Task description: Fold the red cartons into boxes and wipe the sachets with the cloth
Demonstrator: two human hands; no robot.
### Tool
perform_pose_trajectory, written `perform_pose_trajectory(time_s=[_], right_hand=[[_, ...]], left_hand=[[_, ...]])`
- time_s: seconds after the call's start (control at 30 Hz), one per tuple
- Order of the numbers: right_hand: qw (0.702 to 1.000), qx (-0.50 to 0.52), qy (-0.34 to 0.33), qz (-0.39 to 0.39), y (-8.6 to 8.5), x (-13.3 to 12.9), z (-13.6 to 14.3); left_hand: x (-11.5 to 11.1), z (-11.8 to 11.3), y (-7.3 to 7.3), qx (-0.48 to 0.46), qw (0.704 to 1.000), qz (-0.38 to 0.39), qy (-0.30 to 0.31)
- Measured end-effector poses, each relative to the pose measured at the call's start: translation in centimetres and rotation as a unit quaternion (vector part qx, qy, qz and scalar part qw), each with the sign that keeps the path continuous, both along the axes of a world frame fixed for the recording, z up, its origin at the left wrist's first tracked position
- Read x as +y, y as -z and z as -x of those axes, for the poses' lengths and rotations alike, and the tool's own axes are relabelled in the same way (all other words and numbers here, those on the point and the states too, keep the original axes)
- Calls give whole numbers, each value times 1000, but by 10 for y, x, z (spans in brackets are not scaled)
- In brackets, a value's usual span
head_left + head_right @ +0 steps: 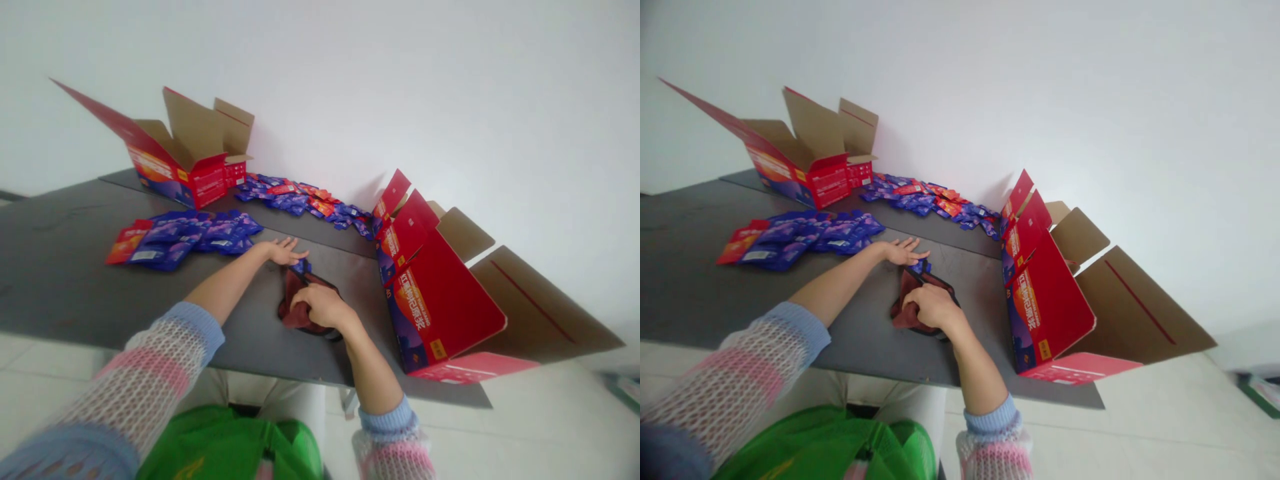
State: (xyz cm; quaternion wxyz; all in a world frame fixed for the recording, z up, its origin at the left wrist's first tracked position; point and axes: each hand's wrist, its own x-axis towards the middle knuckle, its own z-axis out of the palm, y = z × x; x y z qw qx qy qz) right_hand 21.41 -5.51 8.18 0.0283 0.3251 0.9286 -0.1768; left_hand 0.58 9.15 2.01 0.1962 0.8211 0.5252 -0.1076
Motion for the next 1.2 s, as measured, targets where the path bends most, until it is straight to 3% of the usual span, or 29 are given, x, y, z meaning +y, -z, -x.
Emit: perform_pose_trajectory(time_s=[0.1, 0.23, 0.3, 0.33, 0.4, 0.47, 0.57, 0.63, 0.77, 0.9, 0.97, 1.07, 1.2], right_hand=[[998, 6, -33, 51, -3, 8, -5], [971, 25, -83, 225, 0, 24, -30], [954, 70, -70, 282, 3, 28, -47], [953, 107, -50, 279, 5, 30, -55], [961, 189, 4, 200, 7, 33, -66], [961, 255, 92, 48, 11, 39, -68], [924, 283, 218, -139, 21, 50, -59], [925, 259, 227, -159, 32, 57, -48], [967, 153, 171, -113, 48, 59, -24], [978, 86, 160, -99, 44, 56, -13], [985, 84, 135, -67, 38, 58, -19], [989, 124, 69, 45, 27, 59, -37], [946, 147, -64, 283, 13, 48, -55]], left_hand=[[1, 2, 3, -8, 1000, -1, 6], [-1, 4, 5, -2, 1000, -10, 14], [-3, 4, 5, -2, 1000, -16, 11], [-3, 4, 5, -3, 1000, -18, 10], [-4, 3, 5, -5, 1000, -22, 8], [-4, 2, 6, -7, 1000, -23, 3], [-2, 0, 8, -11, 1000, -27, -9], [0, 0, 11, -13, 999, -31, -13], [1, -1, 15, -19, 999, -43, -20], [1, -2, 16, -17, 999, -39, -18], [3, -1, 16, -9, 999, -37, -14], [4, 0, 16, 4, 999, -32, -12], [0, 1, 11, -6, 1000, -28, -4]])
